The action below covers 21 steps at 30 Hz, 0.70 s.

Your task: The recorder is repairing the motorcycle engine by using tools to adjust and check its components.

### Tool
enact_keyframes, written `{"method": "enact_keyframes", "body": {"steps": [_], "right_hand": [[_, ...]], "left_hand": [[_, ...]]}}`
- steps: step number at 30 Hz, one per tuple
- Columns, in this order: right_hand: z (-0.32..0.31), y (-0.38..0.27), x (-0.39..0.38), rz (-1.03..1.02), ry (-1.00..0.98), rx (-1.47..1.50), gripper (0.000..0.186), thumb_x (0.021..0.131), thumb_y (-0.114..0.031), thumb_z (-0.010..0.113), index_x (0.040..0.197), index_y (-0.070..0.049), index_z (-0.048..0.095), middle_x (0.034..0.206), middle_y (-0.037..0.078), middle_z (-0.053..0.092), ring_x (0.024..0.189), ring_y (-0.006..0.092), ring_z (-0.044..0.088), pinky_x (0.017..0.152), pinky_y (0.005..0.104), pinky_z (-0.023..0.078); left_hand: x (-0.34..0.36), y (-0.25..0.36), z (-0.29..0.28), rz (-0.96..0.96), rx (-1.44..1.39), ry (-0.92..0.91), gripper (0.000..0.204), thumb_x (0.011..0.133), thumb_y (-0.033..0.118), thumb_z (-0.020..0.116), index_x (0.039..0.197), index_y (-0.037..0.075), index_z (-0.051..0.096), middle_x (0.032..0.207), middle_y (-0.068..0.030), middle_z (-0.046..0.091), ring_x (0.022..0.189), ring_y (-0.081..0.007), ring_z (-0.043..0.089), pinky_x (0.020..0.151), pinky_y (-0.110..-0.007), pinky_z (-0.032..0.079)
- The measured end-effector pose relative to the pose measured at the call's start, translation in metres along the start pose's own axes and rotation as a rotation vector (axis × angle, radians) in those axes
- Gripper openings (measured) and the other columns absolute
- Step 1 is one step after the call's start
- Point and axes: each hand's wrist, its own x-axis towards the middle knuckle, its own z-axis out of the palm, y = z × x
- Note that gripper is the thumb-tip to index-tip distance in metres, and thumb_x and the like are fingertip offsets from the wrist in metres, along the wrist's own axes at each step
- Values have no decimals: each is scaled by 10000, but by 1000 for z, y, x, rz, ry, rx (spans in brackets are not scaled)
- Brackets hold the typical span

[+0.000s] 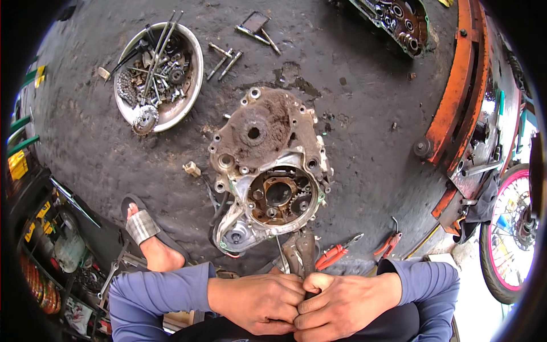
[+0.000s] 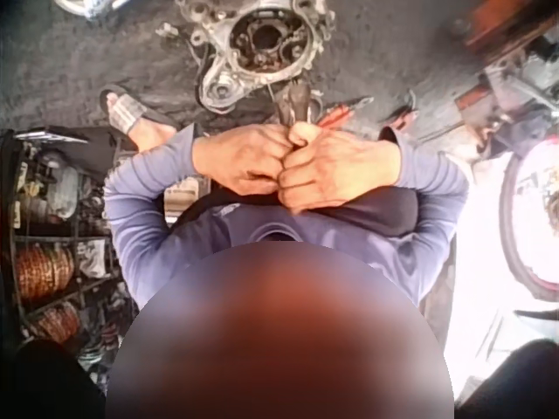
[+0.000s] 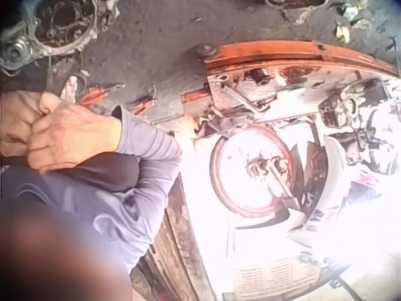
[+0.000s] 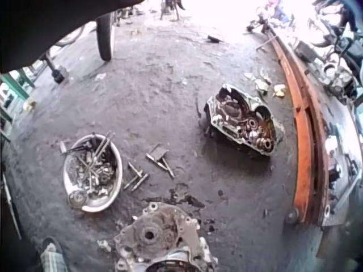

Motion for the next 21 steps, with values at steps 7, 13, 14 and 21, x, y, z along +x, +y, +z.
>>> {"method": "enact_keyframes", "body": {"steps": [7, 13, 14, 21], "right_hand": [[-1, -2, 2, -4, -36, -82, 92, 843, -209, 614, 837, -136, 558, 827, -5, 535, 790, 168, 560, 722, 343, 396], [12, 1, -10, -12, 60, -151, 121, 878, -222, 605, 844, -114, 561, 799, 12, 517, 769, 175, 557, 686, 328, 393], [16, 1, -14, 0, 36, -161, 148, 914, -233, 553, 912, -87, 579, 828, 27, 515, 819, 183, 564, 732, 325, 403], [8, -2, -1, -51, 192, -235, 216, 865, -205, 684, 735, -135, 527, 726, -1, 505, 660, 165, 540, 581, 321, 365]], "left_hand": [[12, 2, 2, 49, -64, 70, 241, 893, 272, 736, 853, 45, 664, 870, -104, 623, 817, -325, 582, 797, -449, 451], [6, -2, 19, 50, -52, 222, 276, 883, 260, 754, 772, 45, 619, 777, -98, 580, 757, -318, 574, 770, -437, 445], [5, -1, 21, 4, -69, 216, 235, 864, 216, 760, 805, 30, 628, 812, -106, 610, 821, -319, 607, 834, -451, 464], [12, -4, 37, 72, 4, 440, 331, 911, 295, 734, 720, 61, 600, 697, -88, 528, 651, -311, 530, 687, -435, 423]]}}
